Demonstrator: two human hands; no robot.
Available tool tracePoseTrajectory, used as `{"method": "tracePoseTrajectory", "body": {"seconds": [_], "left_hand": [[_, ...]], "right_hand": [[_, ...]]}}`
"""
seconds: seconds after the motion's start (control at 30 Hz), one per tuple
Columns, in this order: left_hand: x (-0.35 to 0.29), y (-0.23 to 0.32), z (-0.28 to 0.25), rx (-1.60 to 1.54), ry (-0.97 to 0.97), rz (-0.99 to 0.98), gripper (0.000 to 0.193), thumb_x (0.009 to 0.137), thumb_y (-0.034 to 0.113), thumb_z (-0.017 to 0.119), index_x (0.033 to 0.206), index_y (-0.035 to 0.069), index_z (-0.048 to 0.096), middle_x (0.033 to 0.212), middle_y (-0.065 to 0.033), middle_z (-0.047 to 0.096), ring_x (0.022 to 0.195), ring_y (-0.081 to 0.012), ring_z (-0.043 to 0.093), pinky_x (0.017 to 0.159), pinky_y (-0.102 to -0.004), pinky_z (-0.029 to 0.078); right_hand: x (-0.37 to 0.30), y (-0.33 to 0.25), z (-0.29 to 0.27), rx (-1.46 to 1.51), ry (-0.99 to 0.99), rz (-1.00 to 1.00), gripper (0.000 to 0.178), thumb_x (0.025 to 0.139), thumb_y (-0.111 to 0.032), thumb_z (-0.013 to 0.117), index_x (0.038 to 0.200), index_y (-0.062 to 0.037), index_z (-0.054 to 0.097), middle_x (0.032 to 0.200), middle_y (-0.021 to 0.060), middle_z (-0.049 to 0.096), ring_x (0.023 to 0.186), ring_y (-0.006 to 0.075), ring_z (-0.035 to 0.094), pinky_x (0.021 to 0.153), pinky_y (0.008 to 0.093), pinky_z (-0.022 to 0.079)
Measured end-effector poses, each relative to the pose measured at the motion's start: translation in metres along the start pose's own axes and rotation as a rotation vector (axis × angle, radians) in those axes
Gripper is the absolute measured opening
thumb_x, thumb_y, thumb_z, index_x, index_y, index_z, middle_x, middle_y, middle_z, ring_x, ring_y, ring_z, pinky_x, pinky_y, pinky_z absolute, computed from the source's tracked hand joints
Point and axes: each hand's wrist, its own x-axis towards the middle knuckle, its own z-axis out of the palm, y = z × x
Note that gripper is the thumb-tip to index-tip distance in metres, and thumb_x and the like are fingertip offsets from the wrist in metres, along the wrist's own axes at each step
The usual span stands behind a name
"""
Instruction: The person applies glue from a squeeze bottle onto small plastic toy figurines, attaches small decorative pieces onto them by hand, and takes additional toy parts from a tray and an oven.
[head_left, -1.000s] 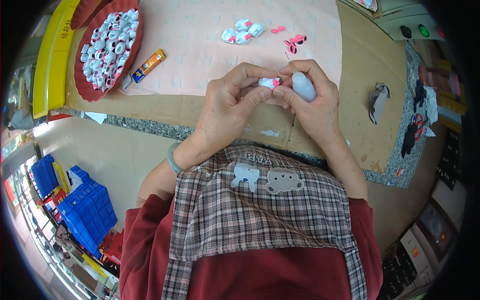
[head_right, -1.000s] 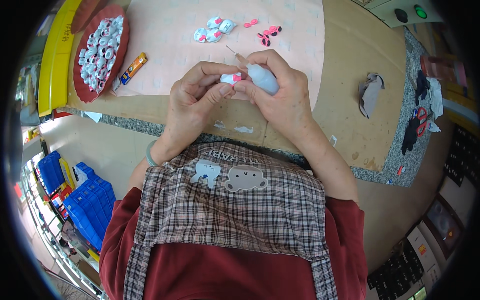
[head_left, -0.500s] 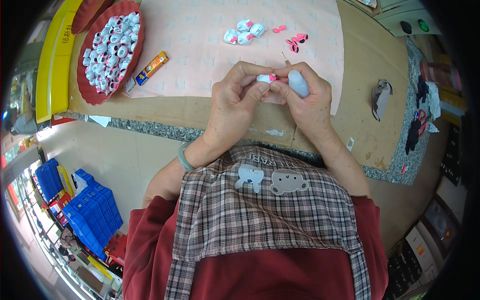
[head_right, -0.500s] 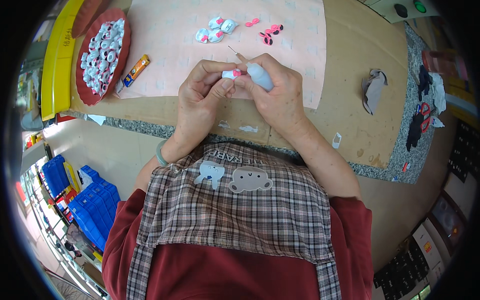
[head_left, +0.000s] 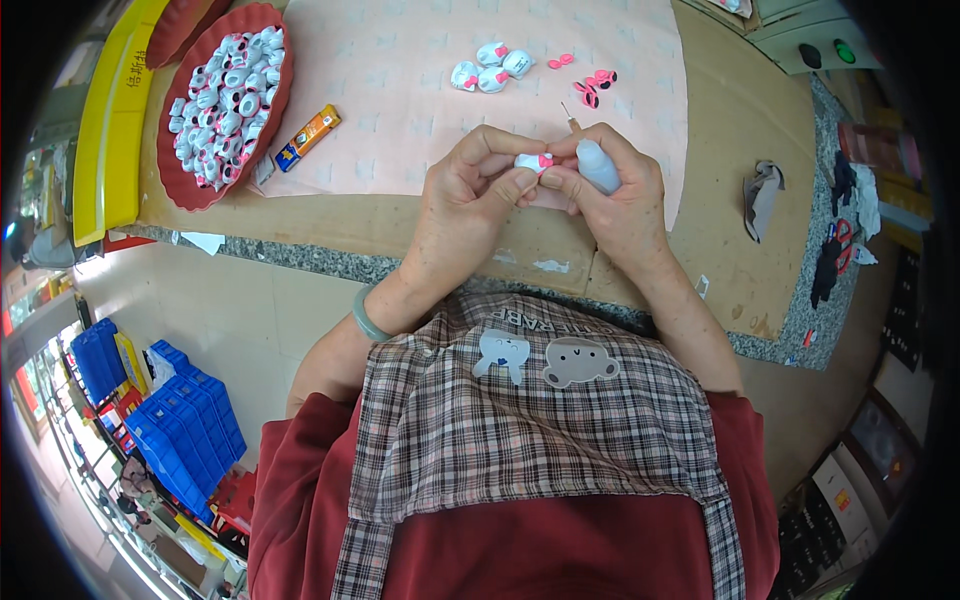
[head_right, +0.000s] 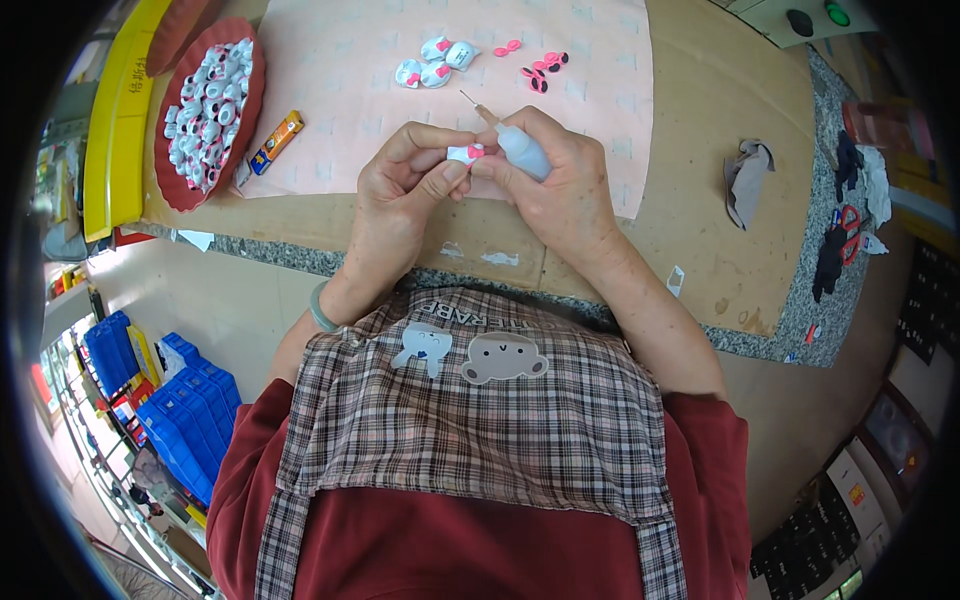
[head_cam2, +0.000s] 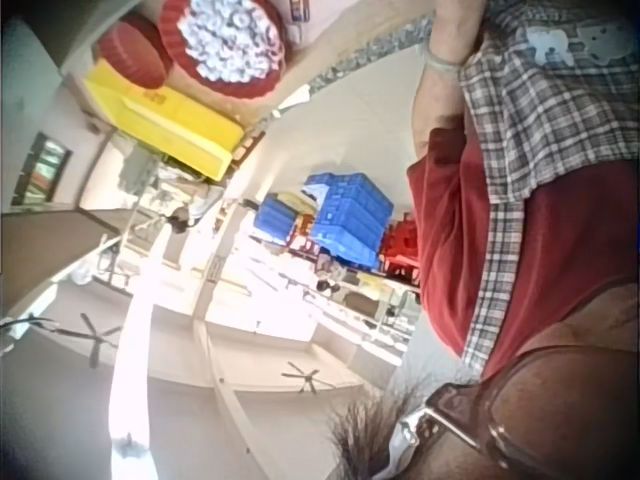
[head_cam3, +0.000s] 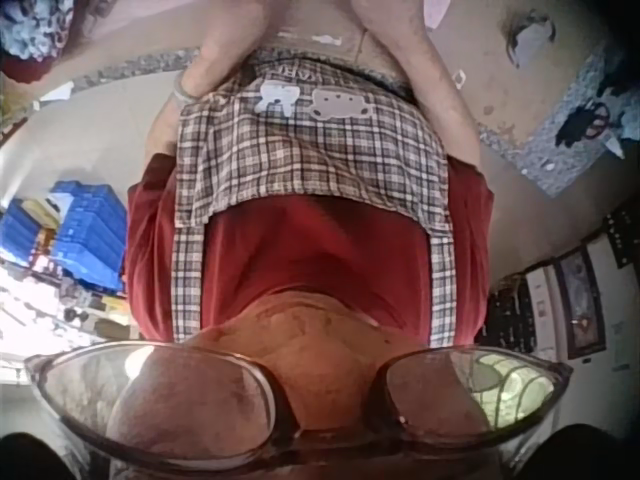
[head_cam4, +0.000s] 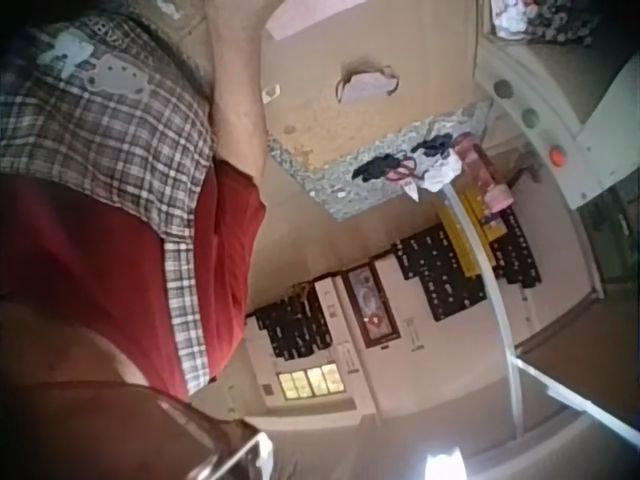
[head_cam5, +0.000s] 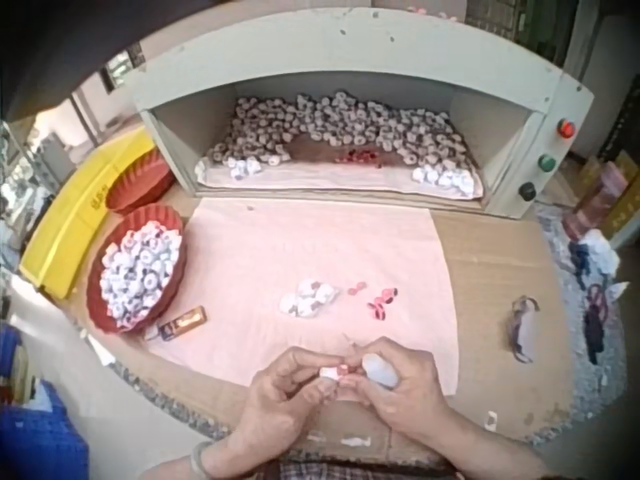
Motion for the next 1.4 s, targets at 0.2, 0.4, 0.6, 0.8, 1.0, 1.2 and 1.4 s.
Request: {"method": "tracePoseTrajectory", "body": {"seconds": [0.2,0.4,0.6,0.8,1.0,1.2,1.4], "left_hand": [[-0.003,0.001,-0.001,-0.017,-0.044,-0.023,0.016,0.088,-0.005,0.051,0.103,-0.002,0.053,0.096,-0.0083,0.064,0.079,-0.0062,0.056,0.069,-0.0191,0.045],[-0.002,0.002,0.000,-0.038,-0.057,-0.044,0.016,0.088,-0.005,0.051,0.104,-0.002,0.053,0.098,-0.0086,0.064,0.079,-0.0061,0.056,0.069,-0.0196,0.045],[-0.003,0.001,-0.001,-0.138,-0.067,-0.032,0.019,0.088,-0.003,0.053,0.107,-0.003,0.053,0.097,-0.0084,0.064,0.078,-0.0076,0.056,0.069,-0.0195,0.046],[0.000,-0.003,-0.007,-0.744,-0.152,-0.291,0.026,0.089,0.006,0.055,0.113,-0.003,0.054,0.097,-0.0093,0.063,0.076,-0.0103,0.056,0.071,-0.0200,0.048],[0.000,0.001,-0.004,-0.839,-0.174,-0.373,0.032,0.091,0.015,0.053,0.118,-0.003,0.051,0.099,-0.0076,0.058,0.075,-0.0110,0.051,0.068,-0.0192,0.045],[0.000,0.004,-0.001,-0.640,-0.122,-0.229,0.026,0.089,0.005,0.056,0.114,-0.003,0.054,0.099,-0.0103,0.063,0.079,-0.0109,0.058,0.073,-0.0205,0.049],[-0.005,0.007,0.004,-0.257,-0.072,-0.026,0.026,0.087,0.001,0.057,0.112,-0.003,0.054,0.097,-0.0102,0.063,0.081,-0.0118,0.061,0.073,-0.0214,0.050]], "right_hand": [[0.001,-0.006,-0.008,0.026,-0.052,0.070,0.019,0.073,-0.009,0.073,0.085,-0.0028,0.059,0.075,0.0058,0.066,0.069,0.0114,0.062,0.063,0.0252,0.048],[0.004,-0.009,-0.014,0.023,-0.110,0.071,0.018,0.074,-0.008,0.072,0.084,-0.0030,0.059,0.074,0.0041,0.065,0.069,0.0099,0.061,0.063,0.0249,0.048],[0.004,-0.008,-0.015,0.028,-0.097,-0.038,0.014,0.076,-0.007,0.070,0.085,-0.0025,0.061,0.070,0.0032,0.063,0.062,0.0079,0.057,0.056,0.0217,0.046],[0.007,-0.012,-0.023,0.448,-0.197,0.197,0.011,0.082,-0.009,0.066,0.088,0.0001,0.063,0.065,0.0027,0.059,0.050,0.0035,0.047,0.044,0.0169,0.036],[0.006,-0.014,-0.024,0.546,-0.200,0.192,0.012,0.083,-0.010,0.065,0.088,0.0012,0.062,0.064,0.0033,0.057,0.048,0.0036,0.045,0.043,0.0166,0.035],[0.005,-0.013,-0.024,0.502,-0.218,0.184,0.013,0.085,-0.009,0.063,0.093,0.0008,0.059,0.069,0.0032,0.058,0.053,0.0038,0.049,0.044,0.0153,0.038],[0.000,-0.014,-0.017,0.496,-0.171,0.131,0.015,0.085,-0.008,0.062,0.098,0.0004,0.058,0.074,0.0024,0.056,0.057,0.0038,0.051,0.045,0.0150,0.039]]}}
